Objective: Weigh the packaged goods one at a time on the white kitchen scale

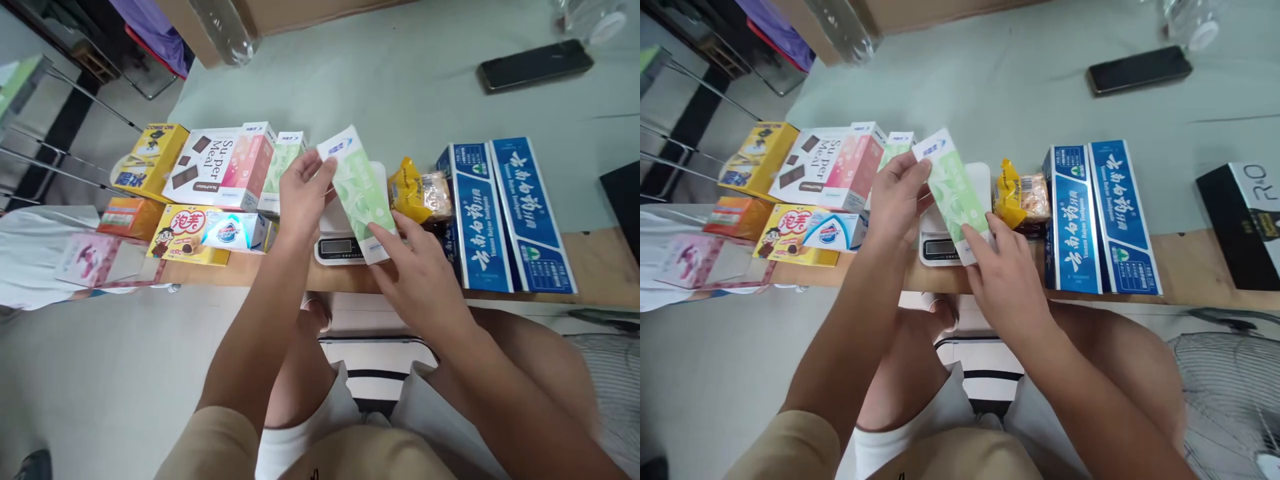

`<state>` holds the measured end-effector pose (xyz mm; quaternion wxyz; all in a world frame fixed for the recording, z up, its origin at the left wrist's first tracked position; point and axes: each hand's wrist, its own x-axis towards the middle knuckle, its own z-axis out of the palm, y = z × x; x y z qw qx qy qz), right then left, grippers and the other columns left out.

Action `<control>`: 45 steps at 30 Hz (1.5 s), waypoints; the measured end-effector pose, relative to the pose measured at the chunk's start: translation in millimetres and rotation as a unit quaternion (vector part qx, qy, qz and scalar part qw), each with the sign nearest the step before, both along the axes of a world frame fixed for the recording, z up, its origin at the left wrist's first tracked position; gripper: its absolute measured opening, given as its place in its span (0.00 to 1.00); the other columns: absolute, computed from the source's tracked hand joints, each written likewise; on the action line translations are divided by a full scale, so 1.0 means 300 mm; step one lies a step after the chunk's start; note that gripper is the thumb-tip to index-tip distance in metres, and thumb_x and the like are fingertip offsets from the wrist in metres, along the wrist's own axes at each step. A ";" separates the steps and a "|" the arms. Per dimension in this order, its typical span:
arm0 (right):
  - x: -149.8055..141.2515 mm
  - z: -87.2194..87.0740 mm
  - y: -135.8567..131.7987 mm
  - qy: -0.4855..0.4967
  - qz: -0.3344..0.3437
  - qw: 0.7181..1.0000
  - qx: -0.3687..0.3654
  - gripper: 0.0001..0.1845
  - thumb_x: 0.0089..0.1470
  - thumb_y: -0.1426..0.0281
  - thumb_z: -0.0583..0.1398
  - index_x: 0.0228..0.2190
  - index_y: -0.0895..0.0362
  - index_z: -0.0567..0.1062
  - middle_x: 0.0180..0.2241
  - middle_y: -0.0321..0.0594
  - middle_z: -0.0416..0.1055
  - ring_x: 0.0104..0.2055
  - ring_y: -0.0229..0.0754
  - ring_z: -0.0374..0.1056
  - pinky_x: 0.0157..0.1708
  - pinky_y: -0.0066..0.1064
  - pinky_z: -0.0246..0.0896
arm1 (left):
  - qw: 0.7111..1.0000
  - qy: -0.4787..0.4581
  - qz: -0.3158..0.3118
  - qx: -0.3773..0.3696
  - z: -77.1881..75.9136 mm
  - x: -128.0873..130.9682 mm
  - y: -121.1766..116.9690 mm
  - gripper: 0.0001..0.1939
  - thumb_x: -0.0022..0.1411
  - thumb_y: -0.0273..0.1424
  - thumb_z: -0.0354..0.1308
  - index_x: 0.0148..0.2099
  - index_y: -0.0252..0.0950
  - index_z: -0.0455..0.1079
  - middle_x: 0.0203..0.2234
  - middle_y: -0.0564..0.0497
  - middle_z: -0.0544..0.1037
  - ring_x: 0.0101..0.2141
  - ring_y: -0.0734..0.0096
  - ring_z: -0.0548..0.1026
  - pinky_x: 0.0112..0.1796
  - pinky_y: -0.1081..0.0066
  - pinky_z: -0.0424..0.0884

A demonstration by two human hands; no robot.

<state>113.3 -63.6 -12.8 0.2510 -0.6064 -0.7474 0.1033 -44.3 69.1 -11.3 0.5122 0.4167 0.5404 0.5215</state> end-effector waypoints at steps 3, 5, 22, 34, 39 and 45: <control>-0.006 -0.008 0.019 -0.008 -0.007 1.000 0.006 0.26 0.63 0.74 0.58 0.62 0.55 0.76 0.63 0.58 0.72 0.58 0.64 0.74 0.55 0.59 0.74 | 0.999 0.029 0.004 0.018 -0.016 0.003 -0.025 0.15 0.65 0.40 0.67 0.52 0.43 0.75 0.59 0.48 0.81 0.64 0.54 0.76 0.62 0.55 0.76; -0.005 0.005 0.024 -0.006 -0.001 1.000 -0.006 0.26 0.65 0.72 0.57 0.62 0.55 0.76 0.64 0.58 0.71 0.60 0.64 0.73 0.56 0.60 0.74 | 0.996 0.071 0.019 0.041 -0.028 -0.003 -0.070 0.16 0.68 0.39 0.65 0.55 0.44 0.74 0.64 0.49 0.77 0.69 0.55 0.70 0.68 0.53 0.69; -0.038 0.036 0.038 -0.018 0.022 0.993 -0.116 0.32 0.61 0.71 0.63 0.65 0.39 0.71 0.78 0.47 0.44 0.75 0.73 0.54 0.55 0.66 0.75 | 0.899 0.297 -0.023 0.321 -0.123 -0.027 -0.304 0.25 0.78 0.42 0.44 0.67 0.35 0.64 0.67 0.32 0.71 0.68 0.51 0.70 0.65 0.50 0.70; -0.093 0.099 0.065 -0.126 -0.028 0.988 -0.091 0.20 0.65 0.67 0.59 0.57 0.48 0.75 0.70 0.60 0.60 0.64 0.75 0.70 0.47 0.60 0.76 | 0.862 0.260 0.189 0.392 0.018 -0.245 -0.260 0.14 0.77 0.38 0.47 0.55 0.46 0.72 0.56 0.45 0.78 0.63 0.54 0.74 0.65 0.46 0.70; -0.172 0.148 0.136 -0.102 -0.041 0.994 -0.025 0.17 0.62 0.66 0.62 0.53 0.47 0.76 0.64 0.54 0.70 0.62 0.67 0.73 0.49 0.52 0.74 | 0.877 0.248 0.243 0.332 0.027 -0.410 -0.245 0.13 0.75 0.42 0.51 0.51 0.46 0.75 0.56 0.46 0.77 0.63 0.52 0.73 0.65 0.44 0.69; -0.337 0.201 0.313 -0.127 0.007 0.990 -0.066 0.27 0.59 0.65 0.62 0.60 0.47 0.75 0.67 0.59 0.64 0.50 0.65 0.77 0.43 0.54 0.72 | 0.882 0.285 0.204 0.315 -0.004 -0.462 -0.221 0.09 0.73 0.36 0.54 0.46 0.43 0.76 0.49 0.46 0.80 0.53 0.56 0.79 0.57 0.53 0.75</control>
